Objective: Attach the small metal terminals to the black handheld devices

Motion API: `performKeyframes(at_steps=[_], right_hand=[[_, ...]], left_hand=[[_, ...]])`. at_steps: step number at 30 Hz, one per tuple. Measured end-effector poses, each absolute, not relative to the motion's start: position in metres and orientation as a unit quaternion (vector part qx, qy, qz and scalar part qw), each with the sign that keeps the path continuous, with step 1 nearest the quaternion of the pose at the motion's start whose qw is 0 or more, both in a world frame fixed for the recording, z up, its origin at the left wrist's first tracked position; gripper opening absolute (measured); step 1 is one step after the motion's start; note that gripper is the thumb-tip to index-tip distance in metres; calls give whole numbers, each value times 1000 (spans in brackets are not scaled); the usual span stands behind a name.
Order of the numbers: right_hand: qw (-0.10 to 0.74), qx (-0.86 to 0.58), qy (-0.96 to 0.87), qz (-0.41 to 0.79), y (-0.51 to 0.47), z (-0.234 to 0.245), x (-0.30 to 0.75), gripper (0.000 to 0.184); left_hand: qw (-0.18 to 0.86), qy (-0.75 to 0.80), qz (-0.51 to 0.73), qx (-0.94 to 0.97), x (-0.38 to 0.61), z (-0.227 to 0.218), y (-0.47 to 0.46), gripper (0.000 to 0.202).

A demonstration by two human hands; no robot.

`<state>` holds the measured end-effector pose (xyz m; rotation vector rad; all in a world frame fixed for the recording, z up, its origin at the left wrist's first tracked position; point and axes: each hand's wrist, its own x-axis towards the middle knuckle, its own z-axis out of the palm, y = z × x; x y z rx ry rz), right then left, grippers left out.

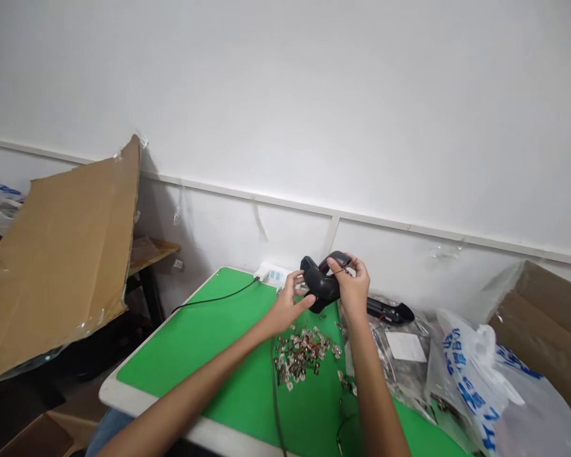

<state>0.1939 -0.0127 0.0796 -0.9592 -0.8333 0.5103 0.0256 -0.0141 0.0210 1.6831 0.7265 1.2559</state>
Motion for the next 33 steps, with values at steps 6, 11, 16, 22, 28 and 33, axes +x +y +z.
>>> performKeyframes(at_steps=[6, 11, 16, 22, 28, 33], right_hand=[[760, -464, -369, 267, -4, 48, 176, 70], [737, -494, -364, 283, -11, 36, 171, 75], [696, -502, -433, 273, -7, 22, 165, 76], [651, -524, -534, 126, -6, 12, 160, 67], [631, -523, -571, 51, -14, 15, 153, 58], [617, -522, -588, 23, -19, 16, 148, 58]], left_hand=[[464, 292, 567, 614, 56, 7, 15, 68], [446, 293, 595, 601, 45, -9, 14, 56], [445, 300, 633, 559, 32, -10, 13, 48], [413, 253, 680, 550, 22, -5, 11, 44], [372, 205, 696, 579, 16, -3, 4, 54], [364, 203, 696, 585, 11, -4, -2, 56]])
